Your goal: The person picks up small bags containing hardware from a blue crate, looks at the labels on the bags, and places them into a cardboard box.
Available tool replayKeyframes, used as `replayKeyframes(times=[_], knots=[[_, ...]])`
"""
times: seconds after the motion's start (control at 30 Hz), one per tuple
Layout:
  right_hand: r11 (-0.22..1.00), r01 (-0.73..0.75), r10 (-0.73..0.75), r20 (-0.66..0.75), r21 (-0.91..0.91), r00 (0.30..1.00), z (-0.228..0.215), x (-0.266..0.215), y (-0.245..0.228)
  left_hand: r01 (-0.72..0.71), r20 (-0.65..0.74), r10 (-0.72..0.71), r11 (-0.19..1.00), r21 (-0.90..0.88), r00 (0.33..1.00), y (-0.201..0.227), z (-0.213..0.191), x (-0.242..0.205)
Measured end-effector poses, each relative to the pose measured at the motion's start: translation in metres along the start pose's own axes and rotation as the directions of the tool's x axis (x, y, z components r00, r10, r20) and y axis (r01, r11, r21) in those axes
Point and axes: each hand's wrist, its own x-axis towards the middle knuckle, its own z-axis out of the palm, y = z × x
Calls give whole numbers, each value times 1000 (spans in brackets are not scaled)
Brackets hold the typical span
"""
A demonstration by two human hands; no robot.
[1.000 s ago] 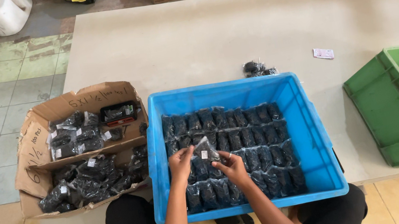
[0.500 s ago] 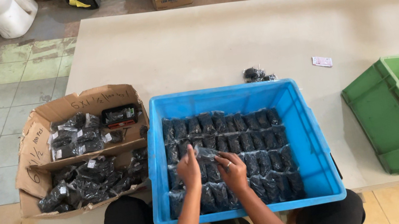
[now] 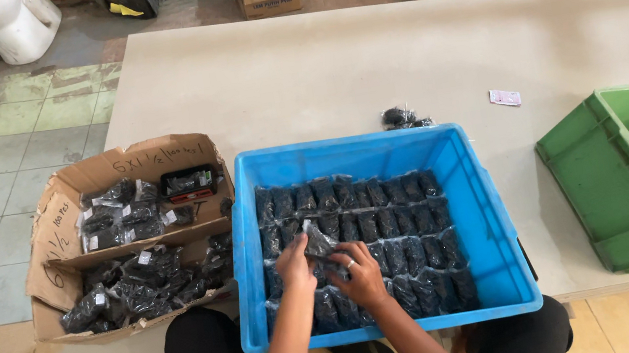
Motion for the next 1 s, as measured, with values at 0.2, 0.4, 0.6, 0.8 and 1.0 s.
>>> replayKeyframes(times=[0.2, 0.4, 0.6, 0.8, 1.0], knots=[[606, -534, 426, 327, 590, 844, 5, 5, -5, -426, 309, 310, 779, 459, 899, 17, -14, 15], [379, -825, 516, 645, 419, 564, 27, -21, 41, -437, 457, 190, 727, 530, 869, 13, -19, 21], [468, -781, 510, 596, 413, 620, 42, -40, 74, -403, 505, 88, 725, 559, 859, 50, 0, -25], [603, -746, 522, 566, 283, 637, 48, -40, 81, -629, 677, 93, 478, 613, 730, 53, 3, -17], [667, -712, 520, 546, 221, 657, 34, -28, 64, -689, 686, 180, 407, 600, 705, 38, 3, -1]])
